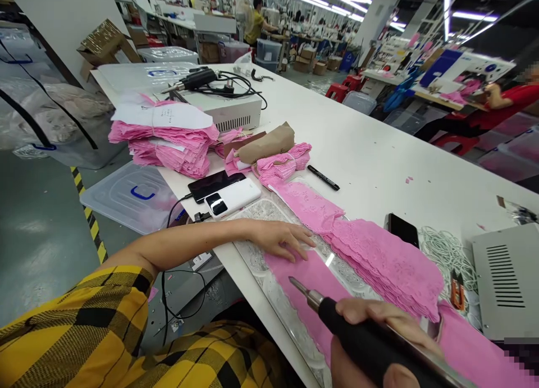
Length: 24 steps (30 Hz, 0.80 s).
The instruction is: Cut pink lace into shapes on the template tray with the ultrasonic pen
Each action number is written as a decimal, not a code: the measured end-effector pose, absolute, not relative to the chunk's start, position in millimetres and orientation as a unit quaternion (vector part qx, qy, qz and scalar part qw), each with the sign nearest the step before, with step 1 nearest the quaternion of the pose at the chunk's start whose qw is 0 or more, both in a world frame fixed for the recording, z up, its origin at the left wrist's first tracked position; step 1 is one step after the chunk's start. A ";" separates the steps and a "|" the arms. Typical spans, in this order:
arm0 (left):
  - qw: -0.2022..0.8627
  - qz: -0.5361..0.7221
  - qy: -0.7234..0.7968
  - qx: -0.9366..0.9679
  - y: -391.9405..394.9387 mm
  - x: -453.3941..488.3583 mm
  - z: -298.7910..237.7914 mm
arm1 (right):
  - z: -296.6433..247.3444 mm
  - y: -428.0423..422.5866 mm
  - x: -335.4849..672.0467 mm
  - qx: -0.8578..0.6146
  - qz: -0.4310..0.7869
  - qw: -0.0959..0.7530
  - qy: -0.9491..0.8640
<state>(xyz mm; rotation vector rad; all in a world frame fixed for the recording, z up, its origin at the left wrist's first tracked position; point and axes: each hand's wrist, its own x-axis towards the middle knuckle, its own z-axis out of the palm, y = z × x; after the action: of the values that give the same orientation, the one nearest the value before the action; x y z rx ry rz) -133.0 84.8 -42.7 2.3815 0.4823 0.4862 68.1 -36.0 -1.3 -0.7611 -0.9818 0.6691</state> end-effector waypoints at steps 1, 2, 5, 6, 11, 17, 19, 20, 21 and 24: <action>0.331 0.184 0.184 0.907 85.7 -133.2 -43.1 | 3.1 -31.3 57.2 -0.345 0.304 0.765 -0.451; 0.334 0.181 0.182 0.907 86.5 -133.4 -43.3 | 5.5 -26.6 48.5 -0.336 0.313 0.761 -0.458; 0.342 0.175 0.183 0.905 87.5 -133.6 -44.0 | 3.5 -15.4 32.4 -0.296 0.336 0.757 -0.476; 0.347 0.175 0.185 0.902 87.6 -133.4 -44.4 | 1.3 -13.0 29.2 -0.289 0.340 0.755 -0.480; 0.364 0.198 0.183 0.891 88.8 -132.3 -48.1 | -6.9 -10.1 19.1 -0.294 0.361 0.735 -0.494; 0.338 0.189 0.173 0.906 90.5 -130.5 -51.6 | -7.7 -9.1 15.0 -0.287 0.359 0.738 -0.494; 0.329 0.184 0.169 0.911 90.4 -130.2 -51.8 | -8.3 -8.2 14.2 -0.288 0.359 0.736 -0.496; 0.329 0.181 0.170 0.911 90.3 -130.2 -51.8 | -8.7 -7.9 13.7 -0.289 0.359 0.735 -0.497; 0.330 0.178 0.172 0.911 90.3 -130.2 -51.9 | -9.2 -7.6 13.2 -0.289 0.360 0.735 -0.497; 0.323 0.174 0.174 0.914 90.5 -130.4 -52.8 | -10.4 -7.1 11.4 -0.292 0.366 0.733 -0.493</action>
<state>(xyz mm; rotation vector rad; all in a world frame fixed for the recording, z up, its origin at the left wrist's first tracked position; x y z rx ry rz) -130.4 90.5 -52.8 2.3987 0.4555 0.4571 11.4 -7.1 -10.4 -0.6429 -1.0832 0.8052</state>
